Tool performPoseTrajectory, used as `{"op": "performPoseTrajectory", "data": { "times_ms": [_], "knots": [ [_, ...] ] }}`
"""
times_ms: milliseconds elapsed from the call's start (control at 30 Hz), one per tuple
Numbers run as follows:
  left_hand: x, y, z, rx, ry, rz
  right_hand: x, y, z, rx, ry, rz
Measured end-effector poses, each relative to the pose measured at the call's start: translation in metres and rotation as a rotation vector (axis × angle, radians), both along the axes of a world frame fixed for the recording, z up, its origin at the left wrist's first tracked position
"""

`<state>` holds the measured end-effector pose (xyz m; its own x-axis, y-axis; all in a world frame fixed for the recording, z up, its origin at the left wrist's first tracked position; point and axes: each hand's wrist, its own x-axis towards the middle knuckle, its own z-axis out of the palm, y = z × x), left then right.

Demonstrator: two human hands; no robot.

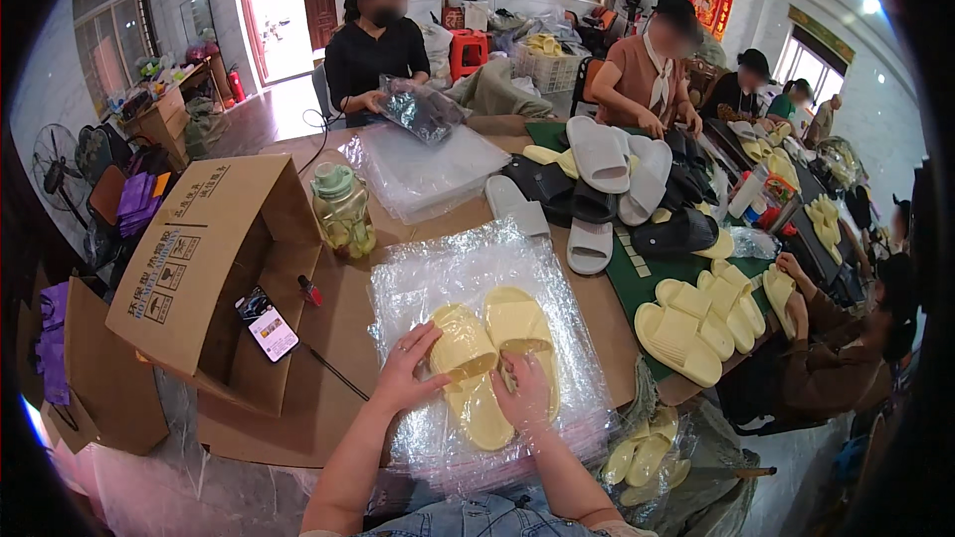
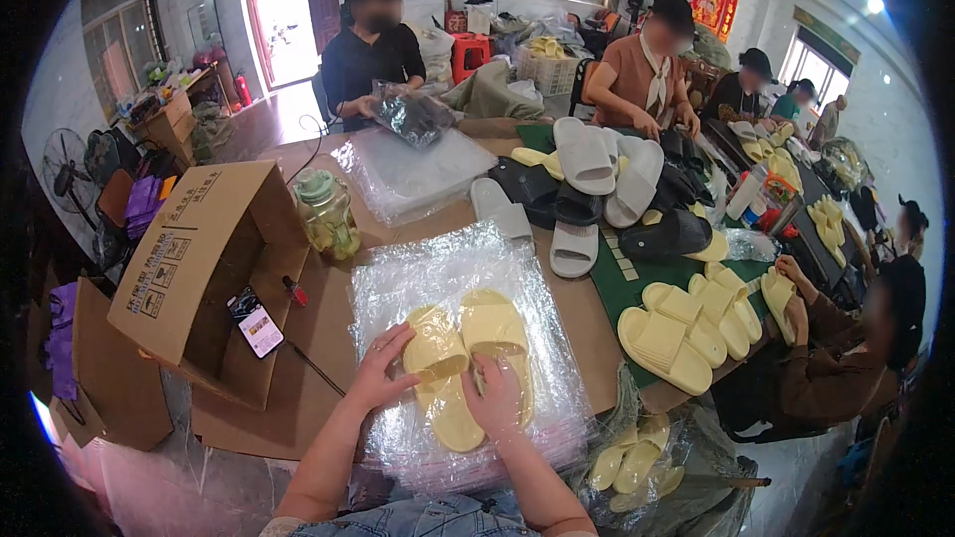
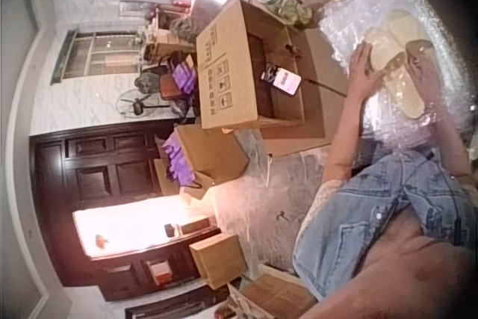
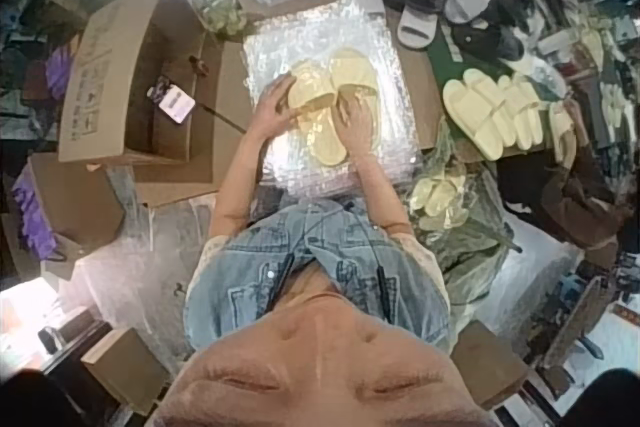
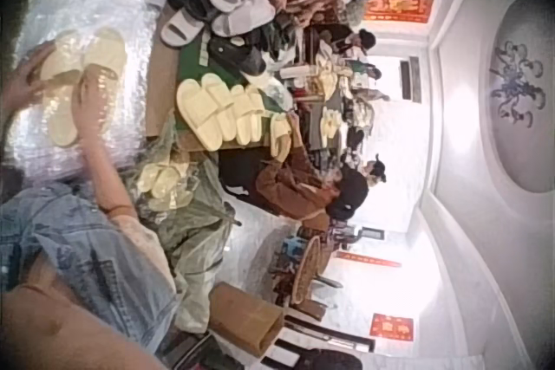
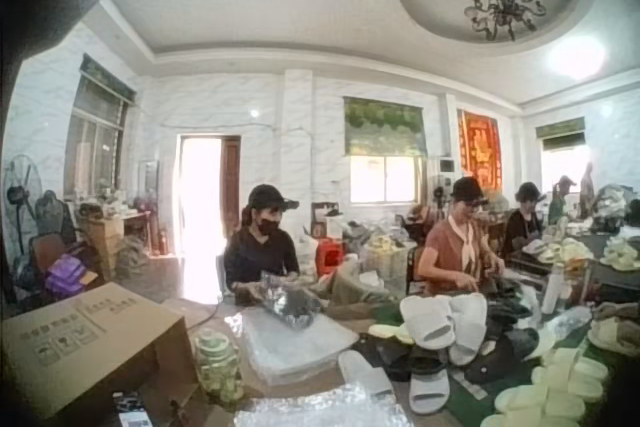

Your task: The person repeatedly picks up pairs of yellow and black plastic slippers from a pile on the table. They place each pair onto a sheet of bubble wrap, fold the wrap around the slippers, and then set the wrapped bundle aside. The process is repeated continuously for multiple pairs of slippers.

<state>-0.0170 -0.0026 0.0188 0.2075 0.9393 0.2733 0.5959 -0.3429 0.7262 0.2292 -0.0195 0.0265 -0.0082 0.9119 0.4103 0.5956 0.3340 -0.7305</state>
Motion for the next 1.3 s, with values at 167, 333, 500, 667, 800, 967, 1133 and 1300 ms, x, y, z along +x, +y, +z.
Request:
{"op": "performPoseTrajectory", "data": {
  "times_ms": [167, 333, 500, 667, 800, 967, 1133, 1300],
  "knots": [
    [-0.0006, 0.0005, -0.0024, 0.008, -0.008, -0.001, 0.0012, 0.0006, -0.0020, -0.006, -0.015, 0.004],
    [-0.0012, 0.0004, -0.0039, 0.008, -0.016, -0.003, 0.0005, 0.0007, -0.0045, -0.013, 0.001, -0.004],
    [-0.0006, -0.0002, -0.0026, -0.001, -0.007, 0.000, 0.0017, 0.0012, -0.0056, 0.002, -0.015, 0.002],
    [-0.0019, 0.0012, -0.0051, 0.000, -0.010, -0.001, 0.0006, 0.0010, -0.0024, 0.017, 0.001, 0.002],
    [0.0000, 0.0008, -0.0022, 0.015, 0.007, 0.001, 0.0009, 0.0015, -0.0043, 0.022, 0.013, 0.001],
    [-0.0001, 0.0003, -0.0012, 0.010, -0.003, -0.001, 0.0017, 0.0008, -0.0022, 0.028, -0.017, 0.005],
    [-0.0007, 0.0001, -0.0027, 0.008, -0.011, -0.003, 0.0016, 0.0008, -0.0030, -0.003, -0.002, 0.004],
    [0.0000, -0.0004, 0.0012, -0.004, -0.010, -0.002, 0.0004, -0.0009, 0.0020, -0.021, 0.019, 0.002]
  ]
}}
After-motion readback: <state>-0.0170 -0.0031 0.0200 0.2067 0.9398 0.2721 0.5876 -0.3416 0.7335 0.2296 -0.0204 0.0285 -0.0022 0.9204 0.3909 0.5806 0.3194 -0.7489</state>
